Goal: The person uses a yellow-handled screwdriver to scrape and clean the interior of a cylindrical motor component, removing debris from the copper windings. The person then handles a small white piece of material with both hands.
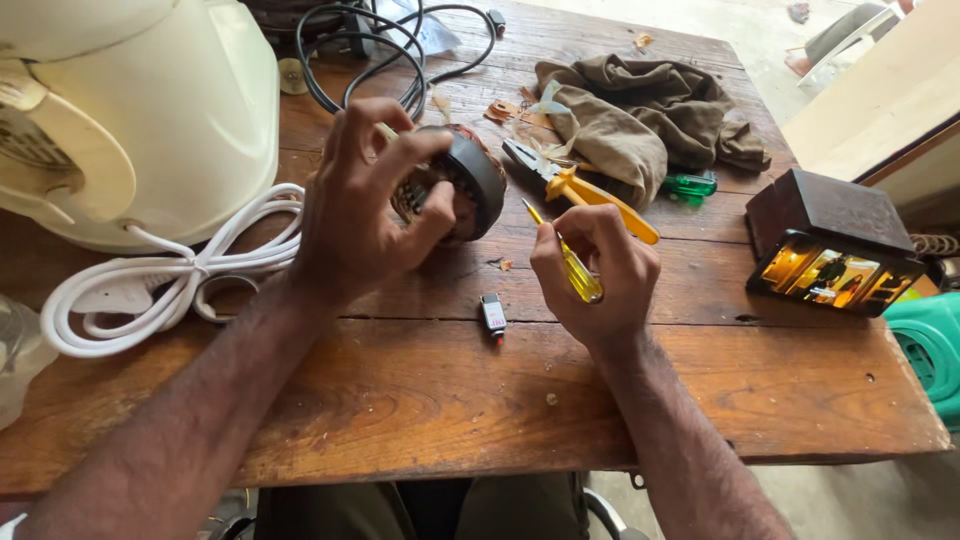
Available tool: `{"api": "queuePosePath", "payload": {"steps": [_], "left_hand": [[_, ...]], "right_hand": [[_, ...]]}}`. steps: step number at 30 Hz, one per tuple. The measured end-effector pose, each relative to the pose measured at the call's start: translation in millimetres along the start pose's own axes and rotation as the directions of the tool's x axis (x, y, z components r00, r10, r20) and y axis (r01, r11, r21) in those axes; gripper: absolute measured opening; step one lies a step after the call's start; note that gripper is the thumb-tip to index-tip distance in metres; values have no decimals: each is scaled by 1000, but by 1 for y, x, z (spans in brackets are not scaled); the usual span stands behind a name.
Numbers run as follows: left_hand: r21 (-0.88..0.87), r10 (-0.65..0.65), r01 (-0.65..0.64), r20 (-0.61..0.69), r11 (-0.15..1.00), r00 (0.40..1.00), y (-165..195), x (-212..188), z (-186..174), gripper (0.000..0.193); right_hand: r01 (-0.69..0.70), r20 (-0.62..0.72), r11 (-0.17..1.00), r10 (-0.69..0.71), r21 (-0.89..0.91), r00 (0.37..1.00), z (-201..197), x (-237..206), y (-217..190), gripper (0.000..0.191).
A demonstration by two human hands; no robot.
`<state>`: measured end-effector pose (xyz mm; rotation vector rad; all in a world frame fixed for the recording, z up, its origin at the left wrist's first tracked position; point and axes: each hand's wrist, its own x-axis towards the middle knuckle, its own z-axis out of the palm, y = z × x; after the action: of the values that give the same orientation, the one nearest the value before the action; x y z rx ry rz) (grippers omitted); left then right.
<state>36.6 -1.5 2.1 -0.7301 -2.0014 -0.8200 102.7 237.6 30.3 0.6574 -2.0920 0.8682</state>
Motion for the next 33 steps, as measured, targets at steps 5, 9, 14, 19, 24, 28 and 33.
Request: {"api": "queuePosePath", "payload": {"steps": [5, 9, 14, 19, 24, 28, 33], "left_hand": [[-257, -11, 39, 108, 966, 994, -11, 0, -4, 52], [-320, -76, 124, 158, 939, 985, -16, -5, 0, 55], [-96, -12, 22, 101, 995, 995, -25, -6, 7, 64], [-231, 47, 3, 208, 973, 977, -27, -11, 7, 98], [-216, 64, -17, 214, 976, 975, -23, -11, 9, 120], [-112, 28, -4, 213, 994, 977, -16, -11, 7, 119], [-79, -22, 41, 227, 996, 974, -7, -11, 2, 122]], "right_hand": [[40, 1, 999, -40, -6, 999, 1, 2, 1, 16], [28, -7, 999, -28, -15, 1000, 0, 0, 6, 15], [81, -45, 996, -83, -44, 996, -1, -2, 9, 13], [66, -117, 995, -57, 70, 991, 1, 0, 4, 13], [147, -108, 988, -150, -37, 983, -1, 2, -7, 18], [210, -40, 976, -212, -55, 976, 1, 0, -10, 21], [188, 144, 982, -185, -6, 972, 7, -6, -7, 21]]}}
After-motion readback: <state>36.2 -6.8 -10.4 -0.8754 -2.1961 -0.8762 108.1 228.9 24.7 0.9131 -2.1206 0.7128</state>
